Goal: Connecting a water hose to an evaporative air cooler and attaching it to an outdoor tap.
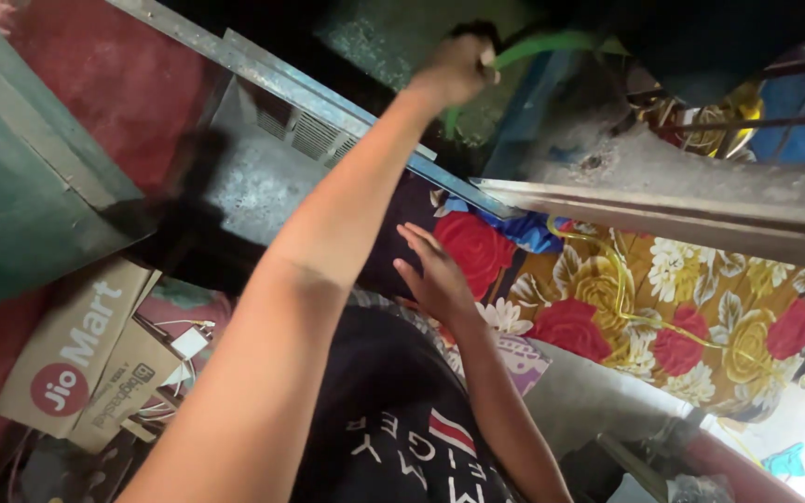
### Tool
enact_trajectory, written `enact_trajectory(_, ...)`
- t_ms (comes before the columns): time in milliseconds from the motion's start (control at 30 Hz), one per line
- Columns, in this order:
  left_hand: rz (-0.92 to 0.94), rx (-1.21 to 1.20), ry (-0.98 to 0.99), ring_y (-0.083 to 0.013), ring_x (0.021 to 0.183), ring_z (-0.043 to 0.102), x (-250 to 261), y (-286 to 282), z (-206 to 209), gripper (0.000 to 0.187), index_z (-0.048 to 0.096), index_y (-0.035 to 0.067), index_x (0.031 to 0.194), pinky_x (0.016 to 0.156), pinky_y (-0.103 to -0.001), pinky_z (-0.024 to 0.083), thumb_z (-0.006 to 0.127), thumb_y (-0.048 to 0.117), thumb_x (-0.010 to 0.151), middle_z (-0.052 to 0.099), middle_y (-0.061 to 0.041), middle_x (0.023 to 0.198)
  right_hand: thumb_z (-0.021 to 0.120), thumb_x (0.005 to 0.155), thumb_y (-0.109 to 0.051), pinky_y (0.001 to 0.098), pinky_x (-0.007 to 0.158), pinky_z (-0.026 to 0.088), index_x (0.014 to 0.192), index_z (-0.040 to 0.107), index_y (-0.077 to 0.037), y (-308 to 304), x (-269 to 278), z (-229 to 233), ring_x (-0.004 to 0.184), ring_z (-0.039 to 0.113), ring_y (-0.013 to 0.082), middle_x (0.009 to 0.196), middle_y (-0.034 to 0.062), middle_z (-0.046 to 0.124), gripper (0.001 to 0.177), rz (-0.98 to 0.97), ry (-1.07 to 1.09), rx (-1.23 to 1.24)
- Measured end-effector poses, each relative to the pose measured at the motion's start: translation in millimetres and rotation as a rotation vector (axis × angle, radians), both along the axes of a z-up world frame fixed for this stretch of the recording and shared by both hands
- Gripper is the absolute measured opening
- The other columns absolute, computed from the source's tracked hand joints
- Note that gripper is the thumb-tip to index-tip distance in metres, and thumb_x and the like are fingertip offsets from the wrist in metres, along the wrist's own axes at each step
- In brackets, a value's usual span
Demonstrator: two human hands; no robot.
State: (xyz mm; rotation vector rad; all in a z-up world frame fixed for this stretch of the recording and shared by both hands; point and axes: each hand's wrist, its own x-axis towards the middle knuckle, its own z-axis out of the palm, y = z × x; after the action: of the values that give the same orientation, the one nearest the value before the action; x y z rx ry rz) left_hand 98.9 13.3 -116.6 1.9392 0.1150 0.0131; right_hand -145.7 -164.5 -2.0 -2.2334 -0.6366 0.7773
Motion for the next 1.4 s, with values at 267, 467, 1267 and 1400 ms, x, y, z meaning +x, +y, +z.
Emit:
enact_trajectory(267,0.066,-0.145,-0.158,-0.0208,0.077,0.075,-32.8,61.2,43.8,0.028,0.074,0.006,0.09,0.07,-0.035,0.057,0.089,0.027,0.08,0.075,-0.008,0.082,0.07,0.096,-0.016,0.0413,0.104,0.051,0.145,0.055,-0.008,25.8,5.6,14.5,0.129,0.06,0.0354,0.147,0.0153,0.057,0.051,0.119,-0.107,0.005)
enact_trajectory(467,0.127,-0.043,-0.282,-0.0214,0.077,0.073,-49.3,82.1,80.1,0.023,0.074,0.008,0.093,0.068,-0.037,0.055,0.088,0.023,0.082,0.073,-0.008,0.081,0.069,0.097,-0.015,0.0347,0.095,0.055,0.132,0.066,-0.009,54.5,13.9,36.2,0.11,0.071,0.0278,0.133,0.0121,0.069,0.036,-0.041,-0.13,0.128)
enact_trajectory(1267,0.046,0.311,-0.168,-0.0336,0.074,0.071,-56.7,111.9,68.3,0.038,0.075,0.008,0.101,0.065,-0.045,0.053,0.07,0.045,0.097,0.073,-0.017,0.085,0.067,0.102,-0.008,0.027,0.076,0.057,0.141,0.061,-0.007,57.5,72.1,56.6,0.09,0.073,0.0146,0.119,0.0088,0.07,0.04,-0.269,-0.26,0.33)
enact_trajectory(1400,0.012,0.297,-0.14,-0.029,0.07,0.071,-55.2,116.8,68.9,0.043,0.076,0.009,0.103,0.064,-0.044,0.052,0.066,0.05,0.1,0.074,-0.015,0.084,0.068,0.102,-0.009,0.0264,0.076,0.057,0.142,0.061,-0.009,60.1,73.7,57.1,0.09,0.073,0.0141,0.113,0.0087,0.072,0.041,-0.286,-0.242,0.328)
